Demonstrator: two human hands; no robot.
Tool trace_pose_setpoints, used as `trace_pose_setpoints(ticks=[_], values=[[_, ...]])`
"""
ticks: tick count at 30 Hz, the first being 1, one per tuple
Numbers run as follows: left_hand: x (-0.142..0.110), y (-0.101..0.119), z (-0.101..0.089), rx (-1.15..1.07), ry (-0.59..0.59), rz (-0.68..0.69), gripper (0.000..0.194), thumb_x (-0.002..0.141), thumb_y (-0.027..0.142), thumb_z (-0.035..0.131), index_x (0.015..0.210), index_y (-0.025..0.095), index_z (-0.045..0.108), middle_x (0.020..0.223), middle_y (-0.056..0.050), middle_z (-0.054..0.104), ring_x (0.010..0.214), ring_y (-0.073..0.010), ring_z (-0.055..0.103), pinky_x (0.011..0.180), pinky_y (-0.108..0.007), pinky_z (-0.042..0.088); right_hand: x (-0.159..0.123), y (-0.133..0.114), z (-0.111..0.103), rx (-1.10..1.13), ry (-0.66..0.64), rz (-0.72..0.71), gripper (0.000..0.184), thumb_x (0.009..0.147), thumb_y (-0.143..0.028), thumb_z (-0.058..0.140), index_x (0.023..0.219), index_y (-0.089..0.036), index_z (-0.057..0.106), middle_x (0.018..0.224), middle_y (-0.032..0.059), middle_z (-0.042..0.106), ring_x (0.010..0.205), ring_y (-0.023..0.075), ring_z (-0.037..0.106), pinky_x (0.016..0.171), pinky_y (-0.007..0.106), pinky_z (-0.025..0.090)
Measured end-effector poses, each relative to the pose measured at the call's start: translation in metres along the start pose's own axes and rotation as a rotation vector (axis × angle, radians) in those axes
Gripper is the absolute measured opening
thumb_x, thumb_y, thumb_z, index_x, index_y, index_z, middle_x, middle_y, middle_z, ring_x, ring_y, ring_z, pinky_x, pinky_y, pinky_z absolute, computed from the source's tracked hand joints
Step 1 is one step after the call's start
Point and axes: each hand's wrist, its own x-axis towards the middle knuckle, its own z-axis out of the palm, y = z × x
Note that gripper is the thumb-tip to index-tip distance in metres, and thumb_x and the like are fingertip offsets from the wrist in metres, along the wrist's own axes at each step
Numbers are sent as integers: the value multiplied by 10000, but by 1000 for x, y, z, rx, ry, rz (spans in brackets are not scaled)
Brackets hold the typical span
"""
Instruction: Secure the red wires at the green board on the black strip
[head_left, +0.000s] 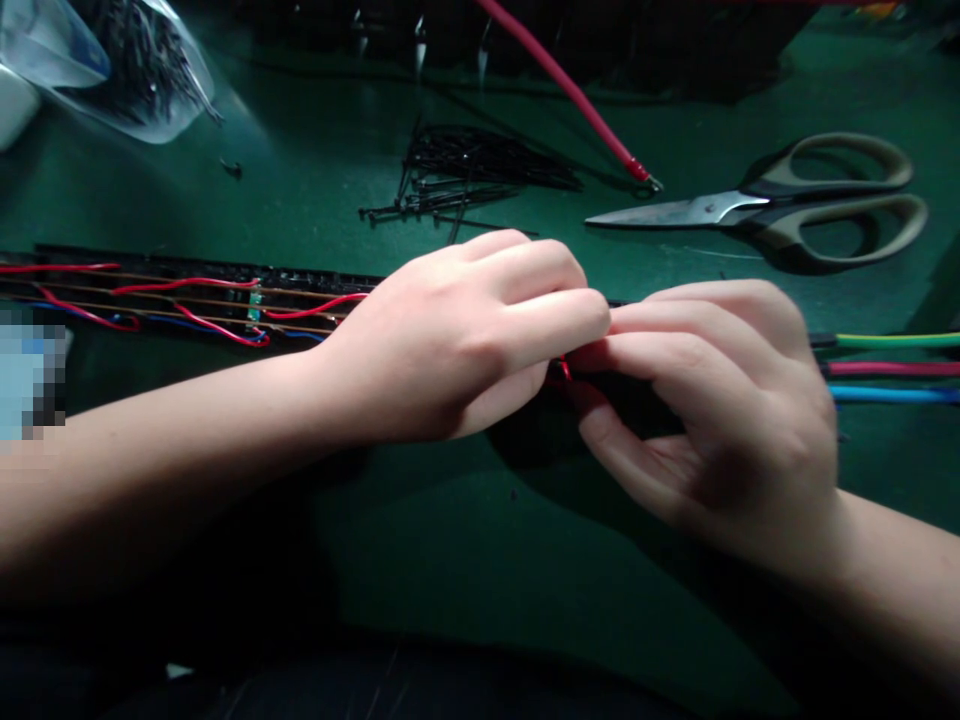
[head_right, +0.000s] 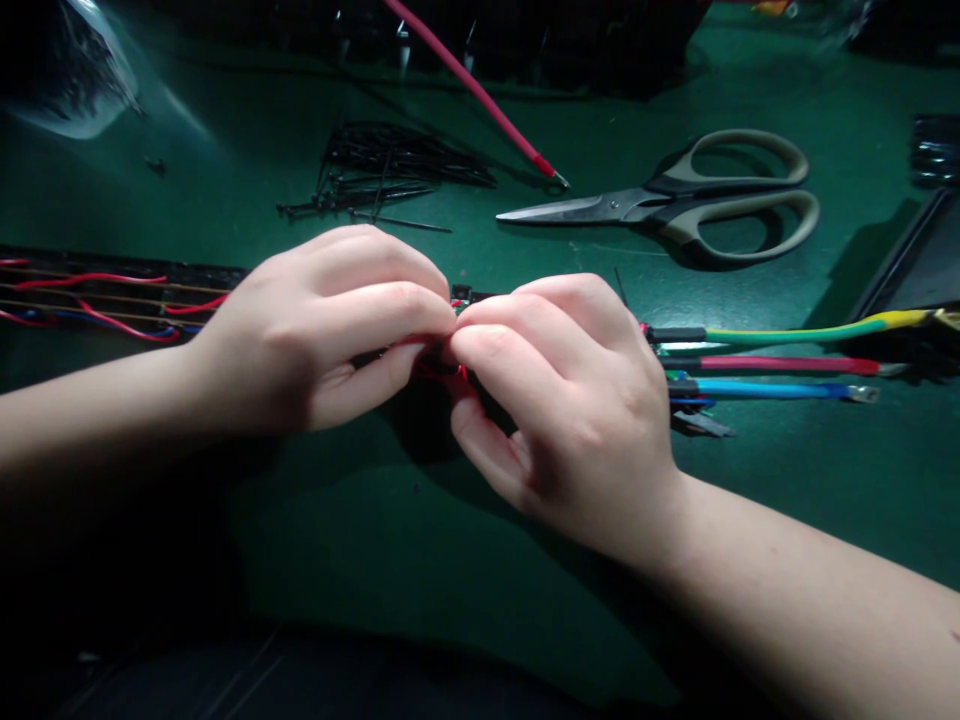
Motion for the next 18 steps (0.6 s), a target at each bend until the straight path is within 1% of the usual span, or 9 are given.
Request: trace_pose_setpoints(ticks=[4,7,11,18], values=[[2,0,-3,17,-56,-17,322,1031,269,358,1042,264,680,1180,14,727,1098,-202,727,952,-388,644,0,-1,0,-7,-46,43,156,908,-178,682,1034,-214,596,1077,90,773,987,284,656,884,475,583],[2,1,-4,11,-84,-51,355,1044,297,328,1058,279,683,1194,28,725,1139,-197,723,998,-386,633,-1,-1,1,2,-39,48,174,903,-179,691,1039,-220,590,1084,86,771,997,285,657,883,479,582],[2,1,-4,-16,-92,-66,355,1042,292,335,1086,283,687,1208,34,727,1193,-208,716,1013,-386,619,-1,-1,0,-2,-38,45,174,903,-175,688,1040,-222,592,1084,86,771,989,286,656,869,478,579],[1,1,-4,27,-88,-37,365,1049,283,319,1113,277,678,1224,47,729,1178,-199,726,1004,-384,627,0,-1,-1,6,-41,35,133,900,-162,696,1012,-170,625,1061,127,774,978,295,651,865,474,573]])
